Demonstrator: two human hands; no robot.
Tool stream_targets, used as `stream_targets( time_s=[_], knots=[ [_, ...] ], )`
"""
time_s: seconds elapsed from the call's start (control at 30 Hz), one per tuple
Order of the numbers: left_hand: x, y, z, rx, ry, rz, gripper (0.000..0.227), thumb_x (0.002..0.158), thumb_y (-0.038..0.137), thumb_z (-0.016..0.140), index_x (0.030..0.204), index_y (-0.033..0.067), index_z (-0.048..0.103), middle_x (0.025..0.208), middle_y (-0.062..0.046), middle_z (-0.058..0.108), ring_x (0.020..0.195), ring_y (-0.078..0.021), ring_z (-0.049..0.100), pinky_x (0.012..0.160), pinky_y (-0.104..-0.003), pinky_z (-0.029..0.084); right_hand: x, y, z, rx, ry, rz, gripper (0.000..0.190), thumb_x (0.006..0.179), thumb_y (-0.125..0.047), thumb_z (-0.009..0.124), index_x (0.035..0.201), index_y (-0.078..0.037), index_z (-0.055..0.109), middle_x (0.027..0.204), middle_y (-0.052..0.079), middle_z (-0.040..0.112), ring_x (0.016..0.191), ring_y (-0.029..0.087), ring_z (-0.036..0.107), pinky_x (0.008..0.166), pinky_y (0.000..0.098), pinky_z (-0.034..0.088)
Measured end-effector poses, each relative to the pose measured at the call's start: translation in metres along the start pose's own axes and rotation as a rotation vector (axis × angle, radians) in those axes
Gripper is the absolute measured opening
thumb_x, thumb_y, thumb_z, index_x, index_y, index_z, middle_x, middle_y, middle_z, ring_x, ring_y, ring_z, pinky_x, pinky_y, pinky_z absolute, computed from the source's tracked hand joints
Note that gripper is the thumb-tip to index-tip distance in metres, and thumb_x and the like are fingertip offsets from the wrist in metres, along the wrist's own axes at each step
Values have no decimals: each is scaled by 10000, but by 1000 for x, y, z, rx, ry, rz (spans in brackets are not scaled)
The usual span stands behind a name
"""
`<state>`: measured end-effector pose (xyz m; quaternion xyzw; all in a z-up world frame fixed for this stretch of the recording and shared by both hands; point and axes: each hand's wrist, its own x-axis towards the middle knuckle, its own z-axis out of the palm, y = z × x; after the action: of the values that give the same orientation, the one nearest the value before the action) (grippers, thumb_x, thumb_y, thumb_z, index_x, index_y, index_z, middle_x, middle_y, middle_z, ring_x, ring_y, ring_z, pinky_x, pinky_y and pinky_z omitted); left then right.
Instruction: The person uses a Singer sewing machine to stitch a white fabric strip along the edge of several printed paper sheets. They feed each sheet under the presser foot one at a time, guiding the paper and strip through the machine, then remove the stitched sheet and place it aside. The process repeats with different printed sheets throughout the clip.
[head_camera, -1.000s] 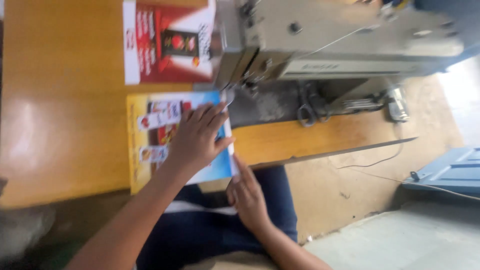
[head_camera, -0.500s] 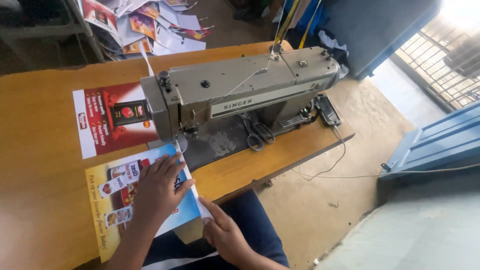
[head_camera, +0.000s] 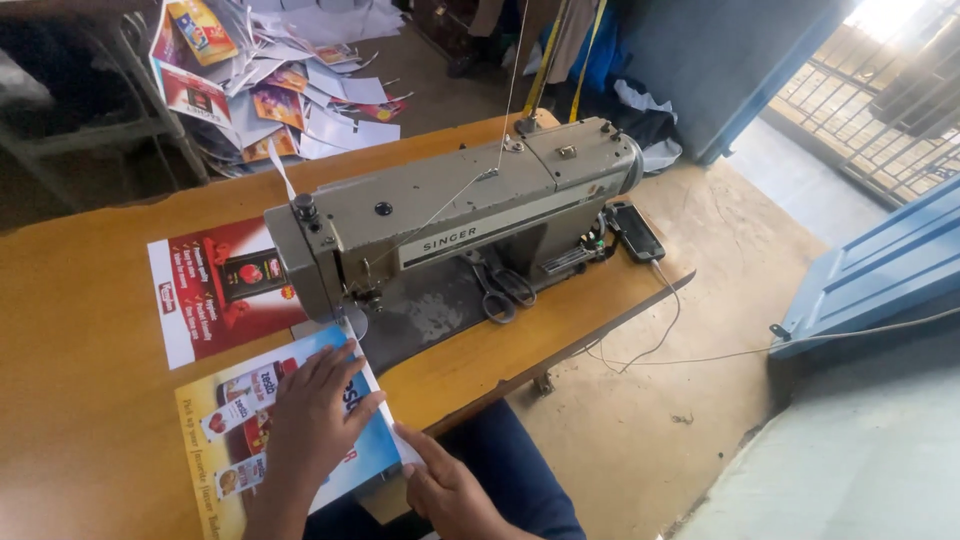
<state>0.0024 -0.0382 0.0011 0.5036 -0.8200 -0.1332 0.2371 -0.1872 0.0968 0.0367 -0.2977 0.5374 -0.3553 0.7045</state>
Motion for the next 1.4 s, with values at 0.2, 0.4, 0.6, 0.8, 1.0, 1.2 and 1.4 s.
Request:
stream_targets(
  time_s=[0.2, 0.4, 0.6, 0.8, 1.0, 1.2, 1.4],
  knots=[
    [-2, 1, 2, 43, 72, 57, 545, 963, 555, 664, 1359, 182, 667, 1602, -40, 573, 1482, -315, 516, 1135, -562, 427, -3, -2, -7, -139, 21, -108, 565, 1115, -301, 520, 1655, -133, 507, 752, -8, 480, 647, 104, 468, 637, 250, 444],
    [-2, 0, 1, 27, 88, 66, 557, 952, 534, 692, 1385, 185, 654, 1589, -57, 593, 1478, -321, 530, 1135, -564, 443, -11, -23, 2, -550, 69, -52, 766, 985, -661, 444, 1635, -258, 479, 1266, 48, 690, 1024, 143, 686, 874, 289, 561],
    [-2, 1, 0, -3, 17, 11, 549, 961, 535, 673, 1393, 196, 655, 1619, -39, 559, 1522, -298, 478, 1180, -561, 392, -16, -31, 2, -550, 47, -53, 681, 1026, -543, 496, 1646, -263, 462, 1385, 52, 663, 1079, 145, 684, 889, 300, 565],
    [-3, 1, -1, 11, 66, 47, 541, 963, 515, 678, 1387, 179, 663, 1615, -56, 574, 1505, -310, 509, 1159, -539, 426, -18, -40, 4, -543, 2, -12, 756, 992, -643, 445, 1656, -282, 412, 1526, 63, 596, 1168, 184, 691, 938, 319, 585],
    [-1, 5, -6, -18, 29, 23, 546, 963, 522, 670, 1389, 180, 664, 1621, -53, 565, 1512, -309, 494, 1154, -541, 418, -24, -56, 12, -575, 5, 70, 621, 1055, -399, 437, 1661, -269, 387, 1682, 48, 478, 1453, 251, 566, 1159, 426, 502],
    [-2, 1, 1, 40, 108, 68, 528, 933, 514, 700, 1339, 178, 687, 1573, -54, 617, 1460, -321, 560, 1108, -550, 471, -6, -10, -11, -729, 55, -227, 621, 1016, -330, 513, 1628, -243, 451, 1613, 104, 565, 1348, 276, 648, 1114, 405, 494],
    [0, -2, 4, 70, 38, 21, 571, 901, 567, 680, 1374, 246, 669, 1620, 17, 587, 1497, -298, 541, 1107, -571, 479, -3, -8, -21, -665, -52, -294, 586, 1114, -263, 548, 1674, -157, 412, 1083, 115, 699, 777, 188, 682, 752, 315, 593]
  ],
)
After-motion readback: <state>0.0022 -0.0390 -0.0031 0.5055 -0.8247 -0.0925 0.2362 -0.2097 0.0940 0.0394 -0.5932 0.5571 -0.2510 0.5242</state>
